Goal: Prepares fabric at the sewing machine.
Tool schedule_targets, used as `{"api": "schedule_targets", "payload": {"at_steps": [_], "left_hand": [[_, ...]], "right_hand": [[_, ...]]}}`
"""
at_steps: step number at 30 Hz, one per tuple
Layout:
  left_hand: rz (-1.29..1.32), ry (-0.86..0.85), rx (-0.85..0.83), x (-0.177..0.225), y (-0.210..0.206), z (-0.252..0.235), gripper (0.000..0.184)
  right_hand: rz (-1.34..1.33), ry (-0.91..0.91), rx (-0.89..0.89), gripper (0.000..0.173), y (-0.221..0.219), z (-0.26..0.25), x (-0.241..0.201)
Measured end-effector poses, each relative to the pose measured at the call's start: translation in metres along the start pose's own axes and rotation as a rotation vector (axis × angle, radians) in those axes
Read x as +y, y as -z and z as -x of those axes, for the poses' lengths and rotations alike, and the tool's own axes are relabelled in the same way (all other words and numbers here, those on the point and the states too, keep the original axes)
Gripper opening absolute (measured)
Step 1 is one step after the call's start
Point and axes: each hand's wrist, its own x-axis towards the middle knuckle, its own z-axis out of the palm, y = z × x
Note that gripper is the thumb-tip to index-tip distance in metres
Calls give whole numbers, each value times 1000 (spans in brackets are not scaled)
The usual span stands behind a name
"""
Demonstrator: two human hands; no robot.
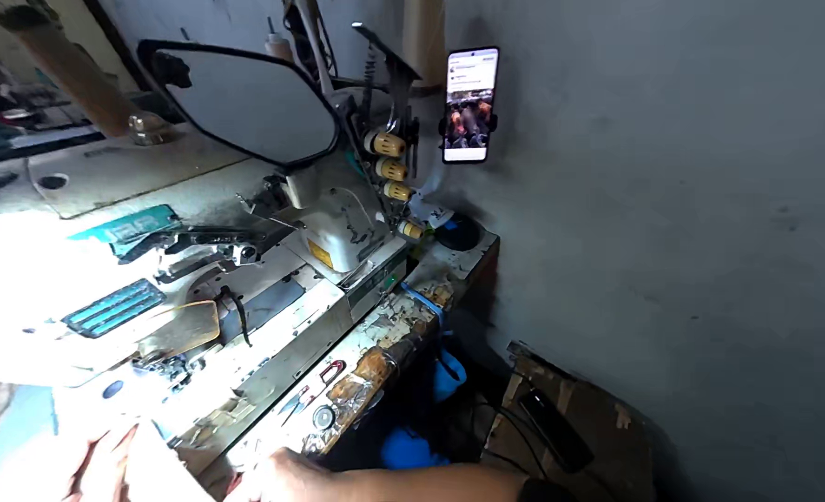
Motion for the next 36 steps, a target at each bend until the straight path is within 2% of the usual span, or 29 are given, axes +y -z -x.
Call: {"api": "schedule_targets", "payload": {"at_steps": [2,4,7,9,11,15,20,33,36], "left_hand": [[94,67,42,-40,-5,10,34],[123,86,61,-51,-2,13,32],[6,-105,109,-53,-1,16,30],[-6,-150,176,-35,-5,13,27],[12,-109,208,-21,-8,12,27],[97,-139,280,-24,-13,11,22],[127,-134,298,10,-15,11,19],[161,-206,303,12,-15,9,19],[199,-210,303,14,-16,9,14]], "right_hand": [[11,-17,-29,21,1,-9,-2],[-13,-41,-17,26,-1,-14,-2],[-51,9,91,23,-15,-13,11],[-59,49,122,27,-20,-11,18],[-69,98,139,27,-20,-9,23],[-75,184,129,29,-14,-6,30],[-46,214,117,35,-12,-4,31],[30,221,141,37,-14,-1,31],[47,237,145,38,-15,-1,31]]}}
